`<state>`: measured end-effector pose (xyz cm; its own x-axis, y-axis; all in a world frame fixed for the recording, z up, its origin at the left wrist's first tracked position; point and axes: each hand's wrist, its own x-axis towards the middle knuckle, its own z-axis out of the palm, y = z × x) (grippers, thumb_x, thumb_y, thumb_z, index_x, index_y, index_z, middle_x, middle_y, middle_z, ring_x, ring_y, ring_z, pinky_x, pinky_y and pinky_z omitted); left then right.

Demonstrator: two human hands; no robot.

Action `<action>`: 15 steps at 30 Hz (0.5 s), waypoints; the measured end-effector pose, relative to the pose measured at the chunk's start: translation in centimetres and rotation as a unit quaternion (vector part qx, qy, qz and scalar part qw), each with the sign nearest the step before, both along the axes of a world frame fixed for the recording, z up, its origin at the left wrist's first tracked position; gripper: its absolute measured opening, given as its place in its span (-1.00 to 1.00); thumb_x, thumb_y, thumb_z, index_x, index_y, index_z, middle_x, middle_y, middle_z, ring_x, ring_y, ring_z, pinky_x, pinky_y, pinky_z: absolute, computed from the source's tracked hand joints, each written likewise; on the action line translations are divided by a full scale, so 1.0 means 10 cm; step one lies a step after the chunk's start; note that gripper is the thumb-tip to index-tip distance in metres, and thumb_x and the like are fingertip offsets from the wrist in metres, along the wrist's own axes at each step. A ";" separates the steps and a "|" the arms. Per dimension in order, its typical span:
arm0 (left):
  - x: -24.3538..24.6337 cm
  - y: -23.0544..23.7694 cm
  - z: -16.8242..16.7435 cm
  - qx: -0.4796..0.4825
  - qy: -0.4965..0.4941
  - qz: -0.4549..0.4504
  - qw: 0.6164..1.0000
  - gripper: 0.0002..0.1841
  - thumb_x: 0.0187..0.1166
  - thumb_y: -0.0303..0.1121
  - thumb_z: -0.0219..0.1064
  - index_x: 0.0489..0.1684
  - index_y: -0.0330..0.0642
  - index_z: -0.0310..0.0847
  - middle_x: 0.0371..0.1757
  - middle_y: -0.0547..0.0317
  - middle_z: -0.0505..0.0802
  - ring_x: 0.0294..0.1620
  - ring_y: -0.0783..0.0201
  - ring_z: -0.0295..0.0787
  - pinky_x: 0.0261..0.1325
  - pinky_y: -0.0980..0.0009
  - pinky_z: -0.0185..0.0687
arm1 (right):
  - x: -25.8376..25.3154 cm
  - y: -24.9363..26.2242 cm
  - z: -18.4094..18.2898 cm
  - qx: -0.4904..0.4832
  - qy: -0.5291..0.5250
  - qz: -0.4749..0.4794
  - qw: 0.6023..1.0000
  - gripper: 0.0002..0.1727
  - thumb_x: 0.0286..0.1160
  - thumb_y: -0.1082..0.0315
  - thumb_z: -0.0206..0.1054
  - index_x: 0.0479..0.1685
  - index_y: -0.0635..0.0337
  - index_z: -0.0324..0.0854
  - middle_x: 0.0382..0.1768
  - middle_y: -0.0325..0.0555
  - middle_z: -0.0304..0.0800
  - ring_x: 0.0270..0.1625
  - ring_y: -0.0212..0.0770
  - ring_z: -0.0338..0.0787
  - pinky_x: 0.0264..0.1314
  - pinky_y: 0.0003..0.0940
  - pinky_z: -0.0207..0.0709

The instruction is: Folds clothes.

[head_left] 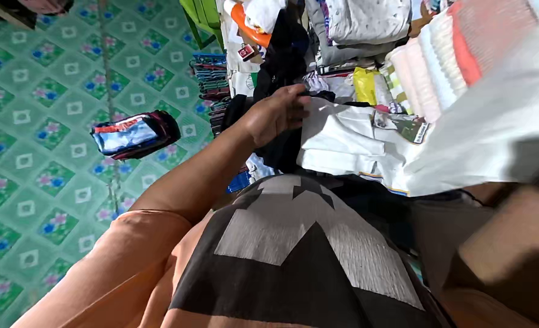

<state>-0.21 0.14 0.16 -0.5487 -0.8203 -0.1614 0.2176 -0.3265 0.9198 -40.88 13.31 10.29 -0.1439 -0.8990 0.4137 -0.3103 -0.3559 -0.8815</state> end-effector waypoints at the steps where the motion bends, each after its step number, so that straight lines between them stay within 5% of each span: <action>1: -0.04 0.01 0.00 0.017 0.046 -0.036 0.998 -0.39 0.89 0.03 -0.38 0.74 -0.14 0.14 0.47 0.08 0.68 0.28 0.18 0.76 0.34 0.16 0.69 | 0.61 -0.20 0.21 0.054 -0.027 0.051 0.997 -0.55 0.43 0.43 0.32 0.34 -0.02 0.53 0.05 -0.52 0.81 0.08 -0.56 0.79 0.20 -0.51 0.74; 3: -0.16 0.04 -0.03 0.063 0.108 -0.083 0.989 -0.22 0.80 0.22 -0.60 0.71 -0.11 0.18 0.37 0.10 0.75 0.18 0.18 0.81 0.20 0.19 0.77 | 1.33 -0.43 0.25 0.111 -0.001 0.147 0.983 -0.37 0.44 0.42 0.37 0.57 0.15 0.34 -0.02 -0.40 0.83 -0.02 -0.48 0.83 0.15 -0.43 0.78; 6: -0.25 0.11 -0.17 0.159 0.100 -0.098 0.977 -0.07 0.62 0.50 -0.58 0.56 0.06 0.41 0.19 0.14 0.85 0.13 0.19 0.84 0.08 0.10 0.83 | 1.44 -0.56 0.08 0.138 0.139 0.169 0.966 -0.10 0.59 0.10 0.36 0.85 0.23 -0.01 0.11 -0.12 0.80 0.04 -0.33 0.82 0.14 -0.32 0.76; 11: -0.29 0.14 -0.27 0.252 0.067 -0.080 0.962 -0.46 0.85 0.11 -0.15 0.40 -0.07 0.52 0.03 0.06 0.88 0.01 0.17 0.88 0.04 0.13 0.85 | 0.71 -0.42 -0.06 0.173 0.141 -0.010 0.975 -0.39 0.62 0.20 0.33 0.64 0.14 0.35 0.09 -0.16 0.79 0.04 -0.36 0.82 0.09 -0.34 0.75; 15: -0.27 0.16 -0.06 0.231 0.047 -0.050 0.971 -0.53 0.85 0.08 -0.05 0.43 -0.03 0.47 -0.03 0.04 0.89 -0.07 0.15 0.90 -0.04 0.13 0.88 | 0.35 -0.13 -0.63 0.310 0.072 -0.142 0.937 -0.34 0.54 0.19 0.40 0.66 -0.02 0.34 0.25 -0.04 0.70 0.08 -0.10 0.78 -0.04 0.01 0.73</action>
<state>-2.91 1.79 -0.45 -0.6515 -0.6149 -0.4443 0.2399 -0.7226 0.6483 -37.35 12.01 3.97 -0.3968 -0.9068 -0.1423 -0.4471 0.3264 -0.8328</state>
